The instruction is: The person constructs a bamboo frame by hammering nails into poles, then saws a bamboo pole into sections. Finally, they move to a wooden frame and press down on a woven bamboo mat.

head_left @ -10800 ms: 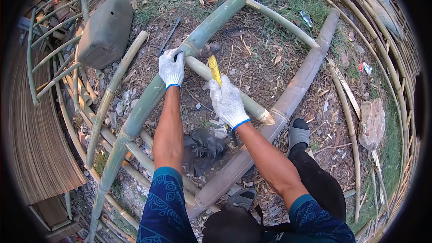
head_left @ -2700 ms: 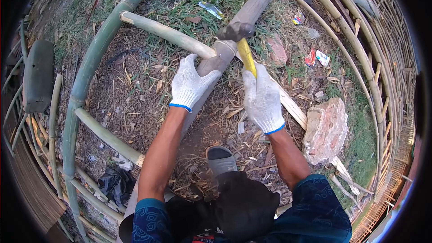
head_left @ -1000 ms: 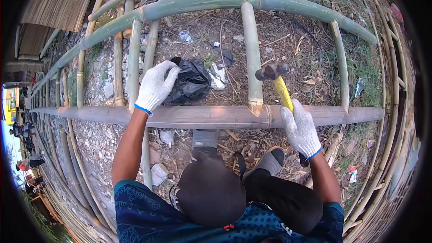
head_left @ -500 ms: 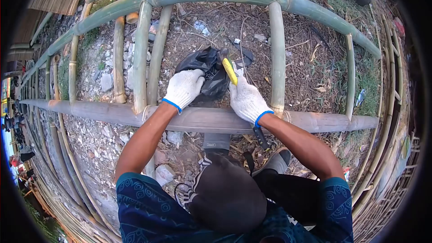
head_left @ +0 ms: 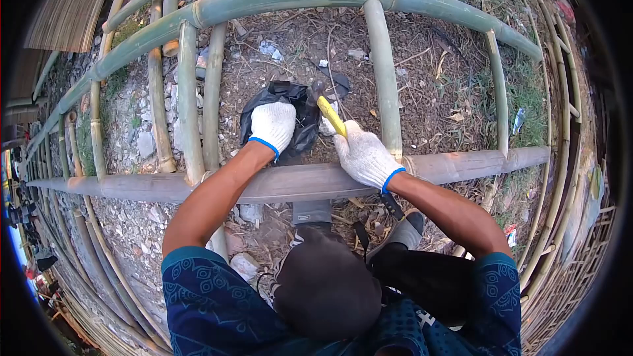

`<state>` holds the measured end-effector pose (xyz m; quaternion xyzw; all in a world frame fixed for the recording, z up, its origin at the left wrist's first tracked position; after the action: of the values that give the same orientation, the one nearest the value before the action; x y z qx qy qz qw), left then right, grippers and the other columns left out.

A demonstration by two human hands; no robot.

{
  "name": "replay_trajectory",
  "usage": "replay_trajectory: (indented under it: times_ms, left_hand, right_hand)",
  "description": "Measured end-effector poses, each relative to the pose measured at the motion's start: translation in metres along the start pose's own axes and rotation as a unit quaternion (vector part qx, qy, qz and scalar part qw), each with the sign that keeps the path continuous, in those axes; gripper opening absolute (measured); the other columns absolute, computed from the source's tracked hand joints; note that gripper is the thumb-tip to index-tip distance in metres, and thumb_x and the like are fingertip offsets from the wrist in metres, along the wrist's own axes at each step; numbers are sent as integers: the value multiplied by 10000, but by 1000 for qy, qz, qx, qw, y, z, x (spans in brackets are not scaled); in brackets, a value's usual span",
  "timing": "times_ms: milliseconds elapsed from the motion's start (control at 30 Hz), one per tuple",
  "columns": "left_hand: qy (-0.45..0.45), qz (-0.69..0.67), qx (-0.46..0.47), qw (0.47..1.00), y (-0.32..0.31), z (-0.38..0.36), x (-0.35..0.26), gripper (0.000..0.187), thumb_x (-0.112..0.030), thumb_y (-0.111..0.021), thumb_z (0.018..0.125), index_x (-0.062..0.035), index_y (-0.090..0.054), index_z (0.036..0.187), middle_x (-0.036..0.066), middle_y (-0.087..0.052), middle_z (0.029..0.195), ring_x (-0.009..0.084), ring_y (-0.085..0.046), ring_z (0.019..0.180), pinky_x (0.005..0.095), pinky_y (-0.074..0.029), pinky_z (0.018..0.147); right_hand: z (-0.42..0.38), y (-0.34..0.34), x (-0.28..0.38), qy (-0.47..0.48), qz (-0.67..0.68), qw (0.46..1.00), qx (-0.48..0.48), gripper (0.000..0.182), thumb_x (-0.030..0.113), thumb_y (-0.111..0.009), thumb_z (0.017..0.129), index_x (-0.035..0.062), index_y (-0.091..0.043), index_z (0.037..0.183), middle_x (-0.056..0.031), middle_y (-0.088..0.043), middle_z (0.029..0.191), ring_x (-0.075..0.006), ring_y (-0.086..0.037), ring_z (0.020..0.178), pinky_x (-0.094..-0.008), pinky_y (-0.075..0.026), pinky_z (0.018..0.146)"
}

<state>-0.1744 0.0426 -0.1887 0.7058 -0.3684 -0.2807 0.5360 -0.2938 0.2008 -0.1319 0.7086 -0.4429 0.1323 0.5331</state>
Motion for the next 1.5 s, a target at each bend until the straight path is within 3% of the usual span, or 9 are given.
replay_trajectory:
  times_ms: [333,567,700,800,967,1033,1300,1367,1500]
  left_hand:
    - [28,-188,-123,974,17,-33,24,192,-237,-639,914,-102,-759,979,180,-740,901,385,-729,898,509,-565,775]
    - [59,-59,-224,971,66,-57,18,142,-209,-662,911,-91,-714,852,162,-677,905,366,-693,859,493,-556,746]
    - [79,-42,-237,967,108,-72,-4,128,-176,-689,929,-65,-750,912,154,-678,950,360,-684,899,486,-549,783]
    - [72,-230,-247,939,138,-68,-21,181,-143,-730,951,-15,-779,1070,151,-695,1002,303,-692,964,384,-542,892]
    - [29,-445,-161,880,183,23,-102,199,-98,-726,989,27,-764,1139,100,-750,1103,163,-690,1004,316,-540,929]
    - [-81,-491,-148,855,200,77,-155,206,-113,-731,993,20,-758,1148,74,-757,1081,137,-691,976,303,-549,903]
    - [-255,-399,-241,847,229,308,-354,223,-172,-746,973,-18,-755,1135,107,-787,980,142,-730,900,312,-562,845]
    - [-288,-342,-292,846,222,364,-389,199,-205,-738,942,-61,-793,1067,140,-786,1015,319,-760,947,398,-578,876]
    - [-354,-271,-319,836,211,417,-431,189,-214,-744,919,-89,-807,1046,123,-774,1065,337,-724,1024,429,-559,927]
  right_hand:
    - [-69,61,-16,-36,73,996,24,290,269,-579,1063,9,-554,1189,-295,-679,880,-529,-686,881,-579,-514,762]
    - [-104,83,-41,19,145,986,-73,362,322,-595,1058,11,-536,1235,-321,-687,878,-536,-693,867,-589,-521,741]
    - [-123,95,-60,-49,217,972,-77,353,321,-601,1057,23,-558,1243,-289,-686,886,-516,-690,891,-560,-519,762]
    - [-141,104,-92,-40,287,949,-124,324,328,-585,1064,48,-594,1228,-253,-685,927,-464,-696,920,-517,-523,805]
    - [-156,157,-148,-122,308,916,-225,342,358,-590,1062,38,-601,1182,-225,-662,933,-419,-683,915,-495,-509,808]
    - [-157,183,-172,-131,327,888,-297,355,377,-597,1057,29,-599,1129,-191,-647,900,-342,-682,855,-472,-509,780]
    - [-130,251,-252,-188,376,821,-387,367,389,-598,1059,25,-604,1102,-149,-646,827,-299,-674,768,-458,-514,727]
    - [-113,263,-266,-187,356,820,-407,380,398,-574,1073,19,-579,1072,-228,-656,839,-399,-686,807,-501,-514,742]
    - [-73,285,-285,-150,313,825,-447,381,377,-524,1099,-3,-539,1086,-319,-663,875,-538,-662,883,-593,-497,767]
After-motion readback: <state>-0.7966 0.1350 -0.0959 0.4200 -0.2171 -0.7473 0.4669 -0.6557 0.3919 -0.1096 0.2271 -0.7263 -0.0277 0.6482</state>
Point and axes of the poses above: each hand's wrist, its own z-axis towards the middle knuckle, its own y-axis out of the back of the hand, x = y × z, the point moved 7 cm from there along z, towards the middle knuckle
